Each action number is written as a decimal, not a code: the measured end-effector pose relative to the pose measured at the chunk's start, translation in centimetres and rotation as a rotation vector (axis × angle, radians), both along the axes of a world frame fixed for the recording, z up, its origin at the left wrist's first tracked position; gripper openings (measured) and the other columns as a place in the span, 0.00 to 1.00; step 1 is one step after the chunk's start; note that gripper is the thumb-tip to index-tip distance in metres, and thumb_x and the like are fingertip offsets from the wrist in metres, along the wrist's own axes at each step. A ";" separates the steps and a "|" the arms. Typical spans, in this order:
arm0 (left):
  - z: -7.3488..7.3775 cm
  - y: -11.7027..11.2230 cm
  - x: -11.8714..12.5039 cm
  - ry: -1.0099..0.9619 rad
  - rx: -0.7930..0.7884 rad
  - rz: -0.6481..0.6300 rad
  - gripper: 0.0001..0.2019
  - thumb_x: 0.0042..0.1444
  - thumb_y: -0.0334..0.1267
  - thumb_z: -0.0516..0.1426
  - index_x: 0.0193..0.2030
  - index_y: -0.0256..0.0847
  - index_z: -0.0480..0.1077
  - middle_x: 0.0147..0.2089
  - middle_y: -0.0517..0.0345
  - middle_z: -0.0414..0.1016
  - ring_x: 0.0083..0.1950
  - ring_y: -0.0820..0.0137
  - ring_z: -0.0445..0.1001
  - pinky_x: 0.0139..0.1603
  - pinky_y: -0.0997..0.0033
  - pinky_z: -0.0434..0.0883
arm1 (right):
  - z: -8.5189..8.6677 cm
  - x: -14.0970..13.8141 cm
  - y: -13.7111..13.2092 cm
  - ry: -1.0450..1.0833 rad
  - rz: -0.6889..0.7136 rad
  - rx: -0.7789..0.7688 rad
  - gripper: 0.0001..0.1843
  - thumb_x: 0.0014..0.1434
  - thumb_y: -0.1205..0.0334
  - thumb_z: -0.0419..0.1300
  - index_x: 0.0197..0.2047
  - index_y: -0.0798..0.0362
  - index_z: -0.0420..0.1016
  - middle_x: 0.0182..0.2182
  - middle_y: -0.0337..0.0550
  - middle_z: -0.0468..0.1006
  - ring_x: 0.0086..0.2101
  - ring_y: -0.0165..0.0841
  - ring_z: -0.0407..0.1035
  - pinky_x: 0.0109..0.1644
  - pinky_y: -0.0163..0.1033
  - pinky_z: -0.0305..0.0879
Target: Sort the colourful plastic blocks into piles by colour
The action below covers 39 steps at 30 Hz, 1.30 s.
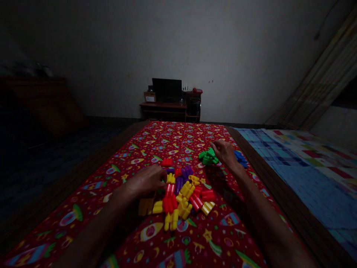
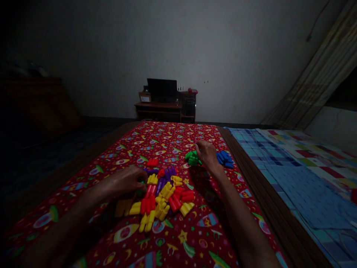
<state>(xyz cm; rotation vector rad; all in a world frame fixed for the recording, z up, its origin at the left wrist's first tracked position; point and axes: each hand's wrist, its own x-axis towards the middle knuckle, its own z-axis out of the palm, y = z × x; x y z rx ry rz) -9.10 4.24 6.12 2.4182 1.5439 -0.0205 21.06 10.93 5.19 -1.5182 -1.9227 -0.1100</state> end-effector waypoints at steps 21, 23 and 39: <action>-0.6 0.9 2.2 -0.669 0.313 0.147 0.13 0.57 0.40 0.53 0.41 0.40 0.76 0.43 0.55 0.81 0.43 0.65 0.78 0.45 0.69 0.74 | -0.5 0.3 1.0 0.161 0.012 0.003 0.14 0.58 0.67 0.56 0.45 0.56 0.79 0.40 0.52 0.82 0.39 0.40 0.76 0.43 0.39 0.67; -0.7 0.9 2.2 -0.652 0.324 0.119 0.12 0.57 0.39 0.52 0.40 0.40 0.77 0.41 0.55 0.81 0.42 0.66 0.79 0.44 0.70 0.74 | -1.5 0.8 1.8 0.148 -0.015 0.005 0.18 0.57 0.72 0.54 0.48 0.58 0.78 0.43 0.53 0.81 0.42 0.41 0.76 0.46 0.41 0.68; -1.3 0.9 2.6 -0.586 0.350 0.034 0.11 0.56 0.37 0.52 0.38 0.41 0.77 0.40 0.56 0.82 0.41 0.67 0.79 0.46 0.70 0.74 | -3.3 0.2 3.1 -0.124 0.113 -0.276 0.24 0.44 0.81 0.50 0.40 0.57 0.80 0.34 0.47 0.82 0.36 0.34 0.73 0.38 0.31 0.62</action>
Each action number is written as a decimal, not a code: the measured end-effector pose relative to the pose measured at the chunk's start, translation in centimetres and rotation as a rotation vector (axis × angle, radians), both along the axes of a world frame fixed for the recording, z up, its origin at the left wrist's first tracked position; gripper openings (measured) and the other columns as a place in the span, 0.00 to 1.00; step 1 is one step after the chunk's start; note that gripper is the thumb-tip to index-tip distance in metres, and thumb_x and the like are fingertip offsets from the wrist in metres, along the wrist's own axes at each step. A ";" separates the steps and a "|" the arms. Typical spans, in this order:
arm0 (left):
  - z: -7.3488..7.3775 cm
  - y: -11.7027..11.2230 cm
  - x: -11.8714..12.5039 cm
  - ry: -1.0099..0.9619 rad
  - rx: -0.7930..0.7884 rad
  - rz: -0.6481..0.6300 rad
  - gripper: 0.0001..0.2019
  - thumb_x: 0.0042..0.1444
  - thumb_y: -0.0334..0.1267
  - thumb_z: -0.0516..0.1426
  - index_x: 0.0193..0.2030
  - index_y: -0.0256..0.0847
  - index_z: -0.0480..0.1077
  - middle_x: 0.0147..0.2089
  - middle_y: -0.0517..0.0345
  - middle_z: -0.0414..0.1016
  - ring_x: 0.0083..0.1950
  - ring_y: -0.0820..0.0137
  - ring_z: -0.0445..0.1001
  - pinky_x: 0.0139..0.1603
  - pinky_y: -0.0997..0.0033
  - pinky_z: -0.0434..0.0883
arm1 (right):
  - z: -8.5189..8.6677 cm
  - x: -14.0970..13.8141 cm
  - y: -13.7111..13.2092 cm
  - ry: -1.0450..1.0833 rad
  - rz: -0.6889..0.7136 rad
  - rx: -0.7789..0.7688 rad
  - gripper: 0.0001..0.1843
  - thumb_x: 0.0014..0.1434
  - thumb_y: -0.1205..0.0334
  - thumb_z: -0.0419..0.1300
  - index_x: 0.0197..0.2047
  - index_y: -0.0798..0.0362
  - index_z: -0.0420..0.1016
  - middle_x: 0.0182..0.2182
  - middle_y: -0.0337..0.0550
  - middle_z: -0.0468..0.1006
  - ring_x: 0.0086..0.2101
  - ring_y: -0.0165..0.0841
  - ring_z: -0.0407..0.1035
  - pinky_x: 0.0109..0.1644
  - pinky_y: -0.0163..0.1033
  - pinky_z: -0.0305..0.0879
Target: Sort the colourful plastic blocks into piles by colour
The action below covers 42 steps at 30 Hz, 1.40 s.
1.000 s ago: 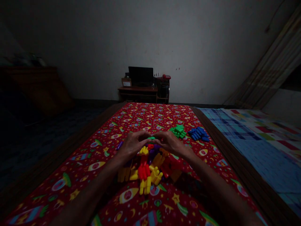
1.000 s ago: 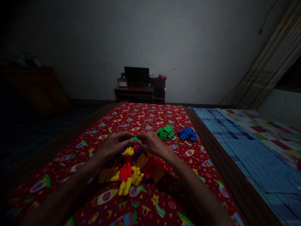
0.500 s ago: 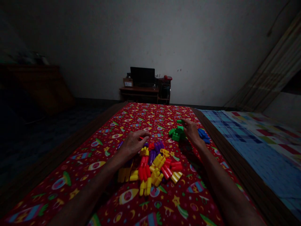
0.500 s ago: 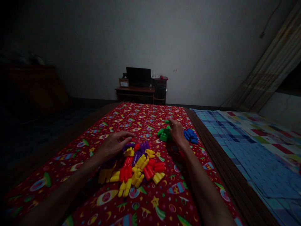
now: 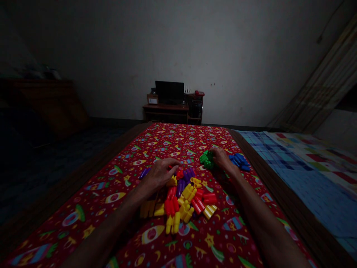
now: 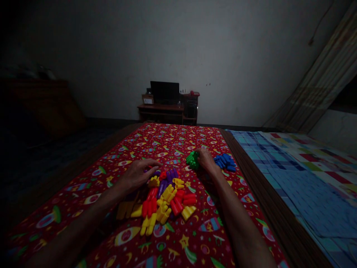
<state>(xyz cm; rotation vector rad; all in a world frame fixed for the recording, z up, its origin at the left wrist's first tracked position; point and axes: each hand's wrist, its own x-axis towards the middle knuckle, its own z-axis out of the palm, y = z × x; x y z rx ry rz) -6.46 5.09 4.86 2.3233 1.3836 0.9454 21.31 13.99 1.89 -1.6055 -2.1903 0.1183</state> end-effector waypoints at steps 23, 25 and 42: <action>-0.6 1.8 -3.7 0.183 0.057 0.107 0.15 0.59 0.41 0.50 0.41 0.42 0.77 0.44 0.55 0.81 0.47 0.65 0.77 0.55 0.65 0.71 | 2.5 -2.6 2.5 0.060 0.165 0.100 0.24 0.68 0.56 0.45 0.37 0.57 0.80 0.32 0.48 0.80 0.31 0.34 0.71 0.35 0.34 0.59; -1.1 2.0 -4.0 0.183 0.078 0.111 0.14 0.59 0.41 0.50 0.41 0.43 0.76 0.45 0.55 0.81 0.47 0.66 0.77 0.55 0.66 0.71 | 2.8 -3.4 4.4 -0.121 0.194 -0.014 0.27 0.69 0.53 0.44 0.31 0.57 0.78 0.26 0.47 0.76 0.27 0.31 0.67 0.31 0.34 0.54; -0.7 1.7 -3.5 0.180 0.043 0.056 0.14 0.59 0.40 0.50 0.41 0.42 0.77 0.44 0.54 0.81 0.46 0.63 0.78 0.52 0.65 0.72 | 2.0 0.4 4.6 0.028 0.043 -0.025 0.33 0.66 0.42 0.39 0.16 0.52 0.61 0.14 0.37 0.57 0.19 0.27 0.55 0.24 0.33 0.50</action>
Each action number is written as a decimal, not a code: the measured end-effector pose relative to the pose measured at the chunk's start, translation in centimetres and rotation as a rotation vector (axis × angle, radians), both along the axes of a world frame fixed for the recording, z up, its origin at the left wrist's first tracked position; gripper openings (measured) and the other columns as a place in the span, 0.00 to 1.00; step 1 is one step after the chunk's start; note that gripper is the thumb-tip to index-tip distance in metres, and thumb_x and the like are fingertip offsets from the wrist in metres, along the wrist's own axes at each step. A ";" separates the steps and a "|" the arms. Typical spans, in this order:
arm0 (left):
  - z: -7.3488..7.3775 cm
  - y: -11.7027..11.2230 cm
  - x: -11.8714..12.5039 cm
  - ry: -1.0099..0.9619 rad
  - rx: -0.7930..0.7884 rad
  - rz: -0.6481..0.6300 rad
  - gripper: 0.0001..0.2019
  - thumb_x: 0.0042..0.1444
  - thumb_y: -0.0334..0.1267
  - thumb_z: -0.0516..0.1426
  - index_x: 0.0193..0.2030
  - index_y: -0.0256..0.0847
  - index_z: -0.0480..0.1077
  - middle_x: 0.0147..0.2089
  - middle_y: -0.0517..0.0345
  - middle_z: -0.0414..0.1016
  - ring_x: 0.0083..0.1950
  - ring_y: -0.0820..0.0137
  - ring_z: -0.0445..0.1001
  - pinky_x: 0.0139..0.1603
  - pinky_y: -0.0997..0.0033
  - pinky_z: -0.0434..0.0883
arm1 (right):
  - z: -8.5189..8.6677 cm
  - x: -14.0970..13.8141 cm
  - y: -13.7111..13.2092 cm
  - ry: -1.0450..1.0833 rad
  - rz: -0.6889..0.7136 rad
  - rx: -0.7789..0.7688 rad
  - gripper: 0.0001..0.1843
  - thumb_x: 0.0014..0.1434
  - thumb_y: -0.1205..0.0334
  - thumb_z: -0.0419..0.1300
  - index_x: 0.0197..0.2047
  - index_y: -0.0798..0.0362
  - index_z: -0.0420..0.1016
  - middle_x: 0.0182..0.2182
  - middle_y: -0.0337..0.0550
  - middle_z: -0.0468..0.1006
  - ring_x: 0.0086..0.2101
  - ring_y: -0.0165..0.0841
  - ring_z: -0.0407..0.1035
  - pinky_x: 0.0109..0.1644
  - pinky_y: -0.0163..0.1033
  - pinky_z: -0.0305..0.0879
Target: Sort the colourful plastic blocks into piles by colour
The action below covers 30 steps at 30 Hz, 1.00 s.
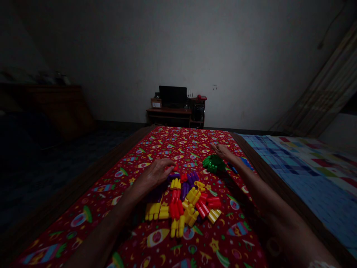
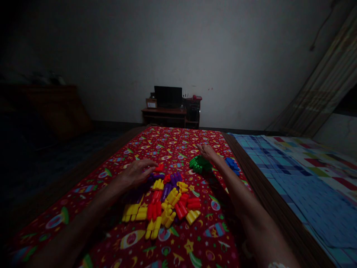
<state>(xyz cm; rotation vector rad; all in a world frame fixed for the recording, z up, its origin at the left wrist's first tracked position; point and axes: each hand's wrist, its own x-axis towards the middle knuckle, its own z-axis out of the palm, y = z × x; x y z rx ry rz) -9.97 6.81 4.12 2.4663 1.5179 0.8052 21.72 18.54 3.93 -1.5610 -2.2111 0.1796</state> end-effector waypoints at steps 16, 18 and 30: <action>-2.3 2.8 -4.1 0.013 -0.048 0.153 0.21 0.59 0.46 0.48 0.47 0.36 0.75 0.51 0.45 0.78 0.54 0.59 0.74 0.58 0.60 0.69 | 0.8 0.2 -8.9 0.245 0.036 0.081 0.34 0.65 0.37 0.34 0.24 0.52 0.63 0.20 0.40 0.66 0.24 0.31 0.61 0.28 0.35 0.56; -4.0 3.5 -5.3 -0.032 -0.107 0.166 0.25 0.61 0.50 0.45 0.52 0.35 0.72 0.55 0.43 0.75 0.58 0.59 0.71 0.60 0.58 0.67 | -0.3 0.2 -12.5 0.290 0.099 0.050 0.34 0.66 0.39 0.35 0.32 0.53 0.72 0.28 0.44 0.74 0.29 0.34 0.68 0.34 0.37 0.63; -4.5 3.2 1.6 -0.036 -0.274 -0.232 0.28 0.62 0.55 0.43 0.52 0.38 0.73 0.58 0.47 0.74 0.61 0.63 0.69 0.63 0.63 0.63 | -9.0 -4.8 -19.5 0.529 0.015 -0.055 0.36 0.64 0.38 0.42 0.67 0.49 0.58 0.66 0.50 0.60 0.66 0.42 0.49 0.69 0.55 0.45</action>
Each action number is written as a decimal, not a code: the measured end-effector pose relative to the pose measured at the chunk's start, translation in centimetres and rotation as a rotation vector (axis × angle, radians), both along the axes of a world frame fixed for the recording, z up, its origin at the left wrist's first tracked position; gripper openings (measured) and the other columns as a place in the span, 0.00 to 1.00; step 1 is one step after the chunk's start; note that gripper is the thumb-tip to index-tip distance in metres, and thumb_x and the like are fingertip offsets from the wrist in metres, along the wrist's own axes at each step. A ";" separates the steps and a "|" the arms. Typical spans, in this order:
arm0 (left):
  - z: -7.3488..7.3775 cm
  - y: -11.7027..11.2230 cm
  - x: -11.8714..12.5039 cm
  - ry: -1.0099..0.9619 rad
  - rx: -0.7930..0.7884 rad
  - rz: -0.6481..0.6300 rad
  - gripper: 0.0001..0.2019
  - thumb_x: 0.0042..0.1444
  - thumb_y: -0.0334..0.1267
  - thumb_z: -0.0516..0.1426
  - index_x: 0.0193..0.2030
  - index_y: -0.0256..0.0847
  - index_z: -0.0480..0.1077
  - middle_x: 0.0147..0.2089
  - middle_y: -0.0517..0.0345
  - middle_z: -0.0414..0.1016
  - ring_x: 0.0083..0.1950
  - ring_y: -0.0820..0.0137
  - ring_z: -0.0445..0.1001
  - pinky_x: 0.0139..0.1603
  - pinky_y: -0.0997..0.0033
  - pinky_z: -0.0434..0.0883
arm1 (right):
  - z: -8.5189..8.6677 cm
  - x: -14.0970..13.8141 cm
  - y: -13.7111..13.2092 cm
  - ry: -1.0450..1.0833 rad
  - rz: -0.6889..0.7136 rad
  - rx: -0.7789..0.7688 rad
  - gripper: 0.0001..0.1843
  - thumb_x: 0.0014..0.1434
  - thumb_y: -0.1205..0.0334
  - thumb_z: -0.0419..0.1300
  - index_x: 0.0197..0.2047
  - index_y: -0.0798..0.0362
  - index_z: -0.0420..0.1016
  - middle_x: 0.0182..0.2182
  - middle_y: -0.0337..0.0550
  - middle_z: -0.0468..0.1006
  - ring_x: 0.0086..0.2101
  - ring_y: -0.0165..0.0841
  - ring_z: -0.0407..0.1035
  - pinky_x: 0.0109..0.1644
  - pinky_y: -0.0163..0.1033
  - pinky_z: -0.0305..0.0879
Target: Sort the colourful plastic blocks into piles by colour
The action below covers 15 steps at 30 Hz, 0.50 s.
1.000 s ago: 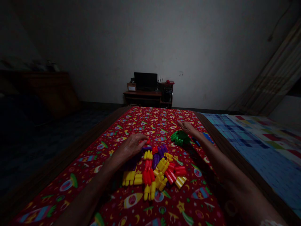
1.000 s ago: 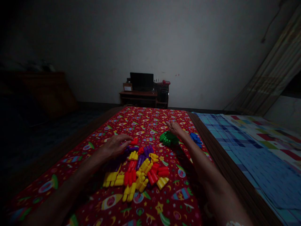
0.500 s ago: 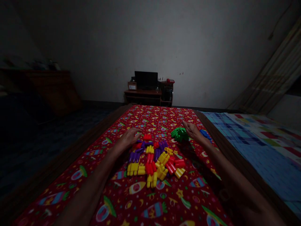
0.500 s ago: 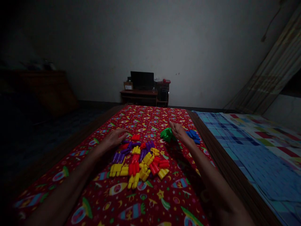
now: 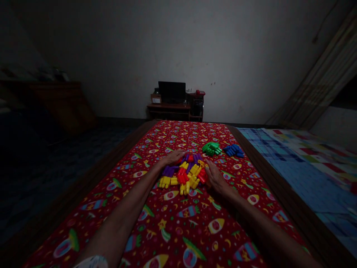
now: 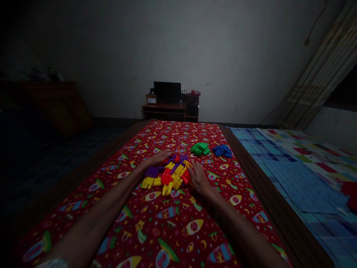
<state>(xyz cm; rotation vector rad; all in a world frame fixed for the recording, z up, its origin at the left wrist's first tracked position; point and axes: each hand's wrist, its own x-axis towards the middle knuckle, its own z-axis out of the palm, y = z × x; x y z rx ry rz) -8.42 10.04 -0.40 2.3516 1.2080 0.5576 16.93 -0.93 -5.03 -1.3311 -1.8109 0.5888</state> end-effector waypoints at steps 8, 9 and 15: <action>2.2 -4.0 -0.5 0.043 -0.042 -0.160 0.22 0.61 0.51 0.48 0.52 0.44 0.73 0.56 0.56 0.76 0.57 0.65 0.73 0.57 0.68 0.68 | 1.9 -3.7 2.1 0.166 0.000 -0.103 0.39 0.63 0.36 0.39 0.61 0.55 0.68 0.59 0.53 0.70 0.60 0.41 0.62 0.66 0.50 0.54; 2.4 -4.5 -0.9 0.053 -0.028 -0.141 0.22 0.61 0.50 0.48 0.53 0.44 0.73 0.57 0.55 0.75 0.56 0.64 0.73 0.57 0.68 0.68 | 1.9 -3.9 2.0 0.184 0.037 -0.115 0.38 0.63 0.36 0.40 0.60 0.53 0.70 0.58 0.51 0.72 0.59 0.41 0.64 0.65 0.50 0.56; 1.9 -7.2 -3.1 0.070 0.164 -0.051 0.22 0.64 0.47 0.47 0.57 0.41 0.70 0.59 0.49 0.73 0.60 0.64 0.70 0.61 0.63 0.65 | 3.1 -4.3 1.6 0.251 0.274 -0.090 0.27 0.62 0.44 0.51 0.55 0.52 0.75 0.52 0.47 0.77 0.52 0.41 0.71 0.56 0.48 0.67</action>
